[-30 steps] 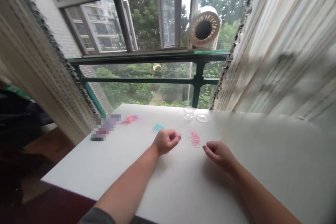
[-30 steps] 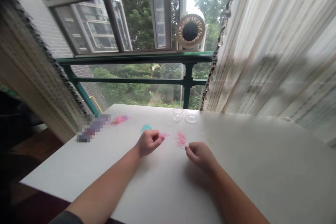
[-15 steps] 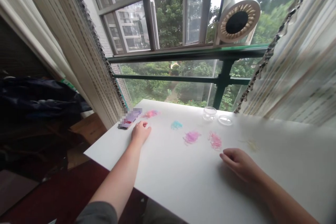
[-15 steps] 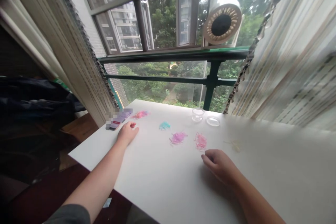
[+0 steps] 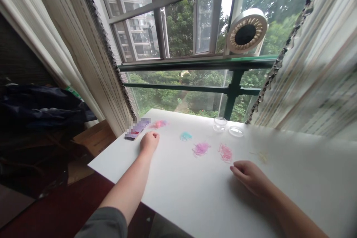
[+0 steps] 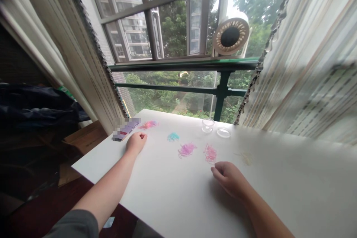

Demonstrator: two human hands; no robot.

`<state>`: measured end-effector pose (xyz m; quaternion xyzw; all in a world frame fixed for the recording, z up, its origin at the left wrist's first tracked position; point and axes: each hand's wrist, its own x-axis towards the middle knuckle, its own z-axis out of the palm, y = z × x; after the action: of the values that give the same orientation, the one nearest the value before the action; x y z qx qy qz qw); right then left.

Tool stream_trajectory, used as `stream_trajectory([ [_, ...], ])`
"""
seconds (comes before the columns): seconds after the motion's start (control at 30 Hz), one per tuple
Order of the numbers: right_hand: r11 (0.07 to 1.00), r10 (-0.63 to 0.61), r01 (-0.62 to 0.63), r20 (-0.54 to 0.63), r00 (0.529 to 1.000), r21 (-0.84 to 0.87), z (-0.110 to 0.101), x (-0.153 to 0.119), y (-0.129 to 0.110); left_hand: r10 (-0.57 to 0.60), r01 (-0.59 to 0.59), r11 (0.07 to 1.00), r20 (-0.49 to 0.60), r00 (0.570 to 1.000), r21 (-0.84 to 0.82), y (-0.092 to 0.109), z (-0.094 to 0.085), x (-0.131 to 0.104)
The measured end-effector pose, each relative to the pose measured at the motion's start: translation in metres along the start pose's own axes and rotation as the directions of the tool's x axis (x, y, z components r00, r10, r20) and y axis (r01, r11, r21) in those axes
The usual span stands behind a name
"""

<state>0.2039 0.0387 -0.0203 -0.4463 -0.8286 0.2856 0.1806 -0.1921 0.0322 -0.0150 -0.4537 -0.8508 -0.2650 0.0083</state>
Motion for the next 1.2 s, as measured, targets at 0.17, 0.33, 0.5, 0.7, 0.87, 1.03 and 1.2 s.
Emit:
stream_trajectory([
  [0.17, 1.0, 0.0, 0.001, -0.015, 1.0, 0.005, 0.0, 0.0, -0.001, 0.0, 0.0, 1.0, -0.021, 1.0, 0.011, 0.003, 0.0, 0.0],
  [0.33, 1.0, 0.013, -0.013, -0.017, 1.0, -0.018, -0.001, 0.001, -0.002, 0.016, -0.016, 0.999, 0.001, 1.0, 0.035, 0.003, 0.001, 0.004],
  [0.5, 1.0, 0.018, -0.018, -0.027, 0.999, 0.01, -0.001, 0.001, -0.003, 0.053, -0.052, 0.997, -0.022, 0.998, 0.056, 0.002, 0.003, 0.007],
  [0.7, 0.996, 0.02, -0.016, -0.043, 0.999, 0.082, -0.001, -0.001, -0.007, 0.229, -0.23, 0.972, -0.022, 0.973, -0.042, 0.024, 0.003, -0.008],
  [0.87, 0.968, -0.009, 0.028, -0.076, 0.997, 0.248, 0.0, -0.003, -0.011, 0.604, -0.454, 0.726, 0.165, 0.78, -0.516, 0.089, -0.002, -0.06],
  [1.03, 0.837, -0.076, 0.079, -0.027, 0.997, 0.541, 0.006, -0.002, -0.017, 0.768, -0.34, 0.604, 0.413, 0.489, -0.72, 0.143, 0.001, -0.116],
  [1.2, 0.784, -0.049, 0.034, 0.008, 0.999, 0.62, 0.015, 0.0, -0.02, 0.743, -0.21, 0.64, 0.525, 0.415, -0.739, 0.149, 0.019, -0.136],
])
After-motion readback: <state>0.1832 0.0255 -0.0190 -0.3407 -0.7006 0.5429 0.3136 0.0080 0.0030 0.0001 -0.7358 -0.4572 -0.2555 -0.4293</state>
